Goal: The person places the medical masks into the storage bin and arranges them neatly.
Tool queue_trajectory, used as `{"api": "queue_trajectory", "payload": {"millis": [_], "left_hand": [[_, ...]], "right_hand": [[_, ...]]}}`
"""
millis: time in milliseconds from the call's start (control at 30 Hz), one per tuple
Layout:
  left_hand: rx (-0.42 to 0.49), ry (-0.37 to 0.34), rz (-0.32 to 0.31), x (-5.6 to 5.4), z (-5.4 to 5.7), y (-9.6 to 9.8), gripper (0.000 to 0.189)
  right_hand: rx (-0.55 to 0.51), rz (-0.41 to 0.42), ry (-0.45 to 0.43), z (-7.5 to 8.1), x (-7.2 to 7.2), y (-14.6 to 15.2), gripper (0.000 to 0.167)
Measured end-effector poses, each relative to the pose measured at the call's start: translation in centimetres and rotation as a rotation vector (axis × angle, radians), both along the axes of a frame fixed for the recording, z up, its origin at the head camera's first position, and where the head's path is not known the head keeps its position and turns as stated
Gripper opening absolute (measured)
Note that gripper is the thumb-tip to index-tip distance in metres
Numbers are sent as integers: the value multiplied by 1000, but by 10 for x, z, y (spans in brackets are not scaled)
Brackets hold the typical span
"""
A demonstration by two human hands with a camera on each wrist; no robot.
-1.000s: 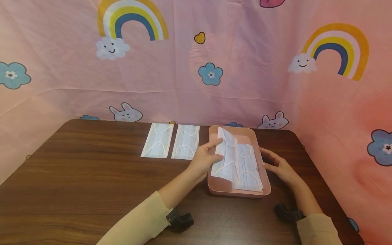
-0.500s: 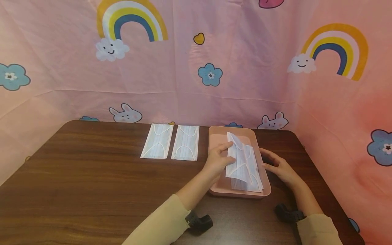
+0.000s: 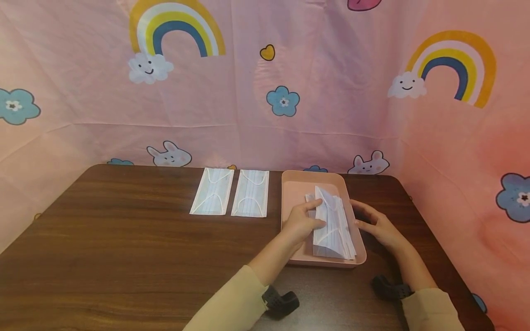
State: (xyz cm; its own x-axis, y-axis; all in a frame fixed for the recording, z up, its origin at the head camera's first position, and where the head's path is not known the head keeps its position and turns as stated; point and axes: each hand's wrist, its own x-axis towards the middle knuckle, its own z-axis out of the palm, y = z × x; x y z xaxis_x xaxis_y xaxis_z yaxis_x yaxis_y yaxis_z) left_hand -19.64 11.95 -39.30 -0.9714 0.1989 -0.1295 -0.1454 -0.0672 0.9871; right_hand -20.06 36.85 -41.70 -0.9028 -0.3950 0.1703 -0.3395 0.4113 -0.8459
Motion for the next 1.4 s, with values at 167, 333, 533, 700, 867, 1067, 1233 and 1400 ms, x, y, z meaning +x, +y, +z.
{"api": "queue_trajectory", "payload": {"millis": [167, 333, 533, 700, 867, 1067, 1233, 1400], "left_hand": [[-62, -3, 1, 1, -2, 0, 56], [-162, -5, -2, 0, -5, 1, 56], [-422, 36, -18, 0, -3, 0, 57], [-615, 107, -25, 1, -2, -1, 60], [-827, 201, -70, 3, -4, 1, 61], [-1013, 236, -136, 6, -4, 4, 66], [-1042, 258, -123, 8, -6, 5, 67], [-1052, 290, -116, 9, -7, 4, 66]], "right_hand": [[3, 2, 5, 0, 0, 1, 55], [10, -1, 3, -1, -2, 2, 54], [20, -14, -19, -1, -1, 2, 55], [22, -19, -25, -1, -1, 2, 55], [22, -22, -28, -1, -1, 2, 55], [13, -19, -26, -2, -2, 2, 55], [1, -15, -30, -2, -1, 2, 54], [1, -17, -24, -1, 0, 0, 54]]}}
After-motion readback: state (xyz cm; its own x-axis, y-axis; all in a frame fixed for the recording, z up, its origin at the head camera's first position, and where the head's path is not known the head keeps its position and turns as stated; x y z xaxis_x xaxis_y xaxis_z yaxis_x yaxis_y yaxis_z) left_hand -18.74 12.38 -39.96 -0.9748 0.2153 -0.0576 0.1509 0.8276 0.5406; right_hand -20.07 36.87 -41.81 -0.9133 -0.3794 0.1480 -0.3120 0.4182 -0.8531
